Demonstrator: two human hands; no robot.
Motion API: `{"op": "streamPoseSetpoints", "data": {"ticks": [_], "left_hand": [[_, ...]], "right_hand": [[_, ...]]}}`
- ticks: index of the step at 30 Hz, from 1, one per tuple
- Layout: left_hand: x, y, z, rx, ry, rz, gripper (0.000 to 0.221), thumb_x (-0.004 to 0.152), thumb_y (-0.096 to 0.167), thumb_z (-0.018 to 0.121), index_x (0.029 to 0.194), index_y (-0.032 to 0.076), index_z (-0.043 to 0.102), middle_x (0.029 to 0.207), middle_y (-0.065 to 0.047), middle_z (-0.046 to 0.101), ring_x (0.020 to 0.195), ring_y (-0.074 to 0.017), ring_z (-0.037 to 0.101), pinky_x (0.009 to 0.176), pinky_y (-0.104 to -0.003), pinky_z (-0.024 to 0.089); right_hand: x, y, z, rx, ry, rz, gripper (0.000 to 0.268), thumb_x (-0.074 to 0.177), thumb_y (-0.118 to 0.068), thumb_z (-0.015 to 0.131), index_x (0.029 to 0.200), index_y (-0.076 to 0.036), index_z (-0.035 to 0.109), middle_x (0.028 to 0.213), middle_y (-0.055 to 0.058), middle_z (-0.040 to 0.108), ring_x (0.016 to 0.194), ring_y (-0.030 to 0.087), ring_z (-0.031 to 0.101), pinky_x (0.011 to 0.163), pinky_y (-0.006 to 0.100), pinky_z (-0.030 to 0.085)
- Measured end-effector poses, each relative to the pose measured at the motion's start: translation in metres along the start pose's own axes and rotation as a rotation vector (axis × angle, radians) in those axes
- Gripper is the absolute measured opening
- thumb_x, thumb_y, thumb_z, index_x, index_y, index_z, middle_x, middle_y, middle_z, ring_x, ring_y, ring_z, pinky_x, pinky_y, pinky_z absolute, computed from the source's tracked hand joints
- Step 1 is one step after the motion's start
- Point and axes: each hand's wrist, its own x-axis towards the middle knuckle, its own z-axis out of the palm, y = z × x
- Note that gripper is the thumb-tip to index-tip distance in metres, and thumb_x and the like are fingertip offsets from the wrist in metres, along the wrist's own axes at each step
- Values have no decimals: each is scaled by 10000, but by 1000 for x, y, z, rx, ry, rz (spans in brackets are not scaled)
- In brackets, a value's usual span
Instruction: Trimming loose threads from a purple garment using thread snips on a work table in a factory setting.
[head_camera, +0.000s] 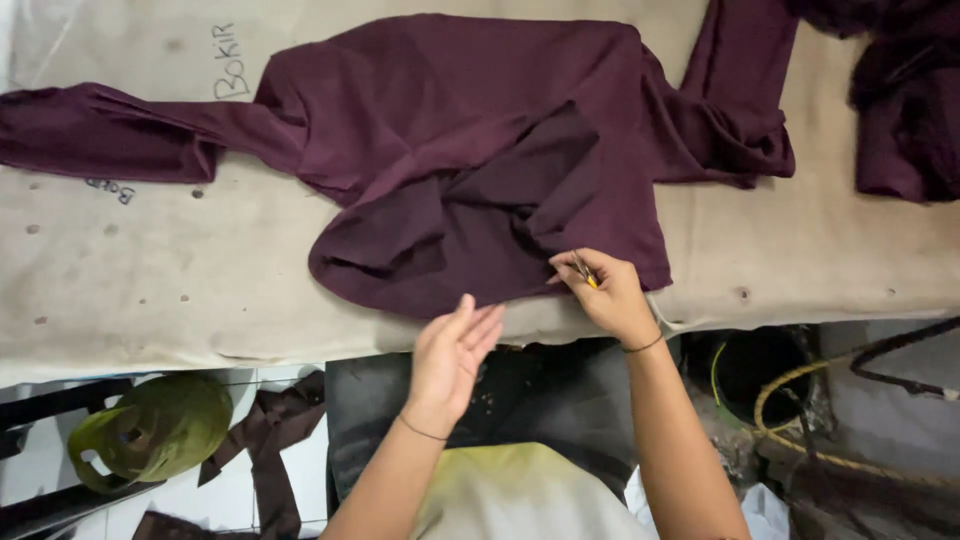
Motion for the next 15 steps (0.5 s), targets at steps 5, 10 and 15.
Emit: {"op": "streamPoseSetpoints", "data": {"ticks": [5, 10, 15], "left_hand": [[-2, -17, 11, 82, 33, 54, 322, 954, 167, 731, 946, -99, 549, 1146, -413, 669, 1194, -521, 646, 1038, -620, 490], [-7, -17, 7, 169, 68, 175, 320, 906, 156, 784, 874, -110, 608, 1058, -393, 713, 1119, -480, 691, 1004, -590, 529], [-12, -13, 7, 90, -21, 159, 236, 899, 101, 779, 803, -59, 633, 968, -336, 747, 1056, -456, 727, 987, -572, 562]], "right_hand": [[-1, 16, -3, 276, 79, 8, 202, 939, -4, 685, 1131, -23, 745, 875, 196, 790, 427, 146, 626, 413, 238, 473], [-51, 1, -66, 338, 426, 100, 241, 1023, -92, 603, 1260, -68, 640, 896, 182, 757, 448, 114, 577, 403, 210, 412], [-101, -14, -89, 536, 419, 115, 527, 939, -78, 559, 1447, 23, 461, 991, 274, 714, 348, 114, 479, 306, 189, 334]]}}
